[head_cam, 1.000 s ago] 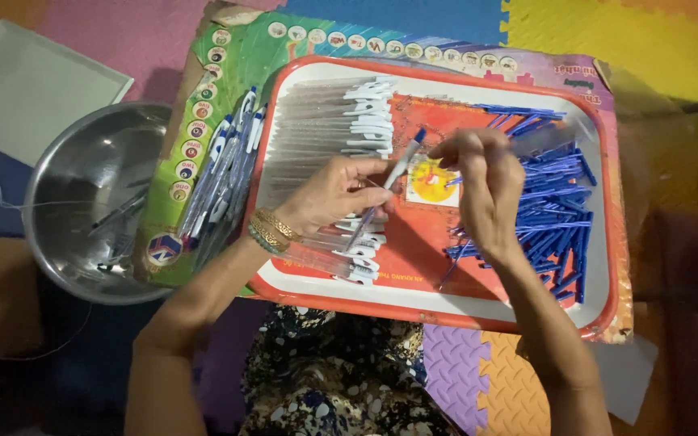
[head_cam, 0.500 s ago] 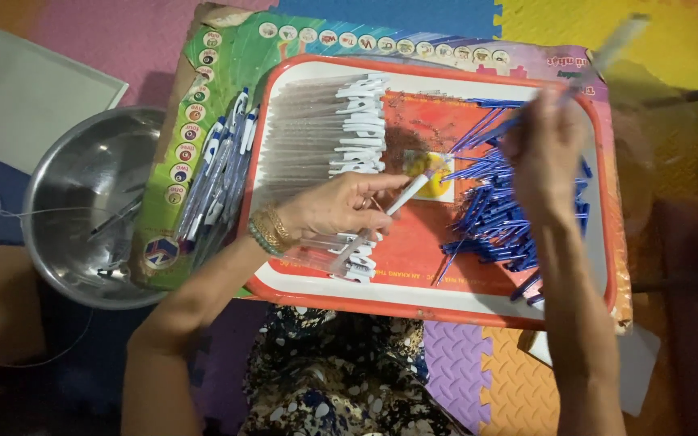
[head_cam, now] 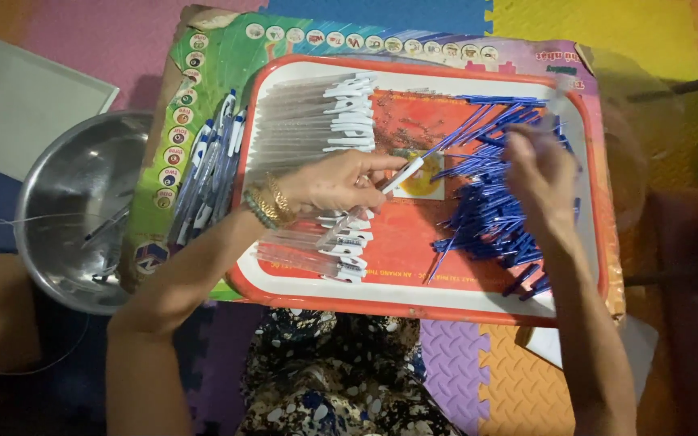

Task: Assembling ballpoint pens by inserting ink refills into barrels and attaching caps.

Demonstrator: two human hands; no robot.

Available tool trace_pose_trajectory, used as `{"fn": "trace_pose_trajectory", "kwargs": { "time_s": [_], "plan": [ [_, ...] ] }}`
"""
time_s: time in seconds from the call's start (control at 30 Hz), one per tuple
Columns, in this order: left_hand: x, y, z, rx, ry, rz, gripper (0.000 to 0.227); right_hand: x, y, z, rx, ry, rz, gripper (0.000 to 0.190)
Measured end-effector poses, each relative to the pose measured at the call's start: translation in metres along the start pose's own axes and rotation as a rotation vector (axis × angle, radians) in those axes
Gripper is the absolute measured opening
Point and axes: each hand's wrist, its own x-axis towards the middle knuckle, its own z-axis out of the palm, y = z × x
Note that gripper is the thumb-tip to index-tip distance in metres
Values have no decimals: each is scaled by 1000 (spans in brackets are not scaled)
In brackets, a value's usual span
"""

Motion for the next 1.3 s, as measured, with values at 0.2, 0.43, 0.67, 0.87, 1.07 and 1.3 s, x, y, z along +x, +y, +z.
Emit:
{"fn": "trace_pose_trajectory", "kwargs": {
  "time_s": [0.2, 0.43, 0.67, 0.87, 1.07, 1.3],
  "plan": [
    [13, 19, -11, 300, 17, -99, 44, 23, 2, 41, 593, -290, 163, 25],
    [22, 25, -33, 994, 366, -125, 27, 42, 13, 21, 542, 62, 129, 19],
    [68, 8, -17, 1615, 571, -36, 46, 29, 10, 29, 283, 30, -238, 19],
    [54, 24, -12, 1627, 532, -88, 38, 24, 6, 31, 213, 28, -284, 18],
    [-64, 36, -3, 913, 416, 1, 19, 33, 30, 27, 203, 18, -424, 26],
    [-95, -98, 26, 611, 580, 135, 29, 29, 25, 29, 259, -41, -267, 30]
  ]
}}
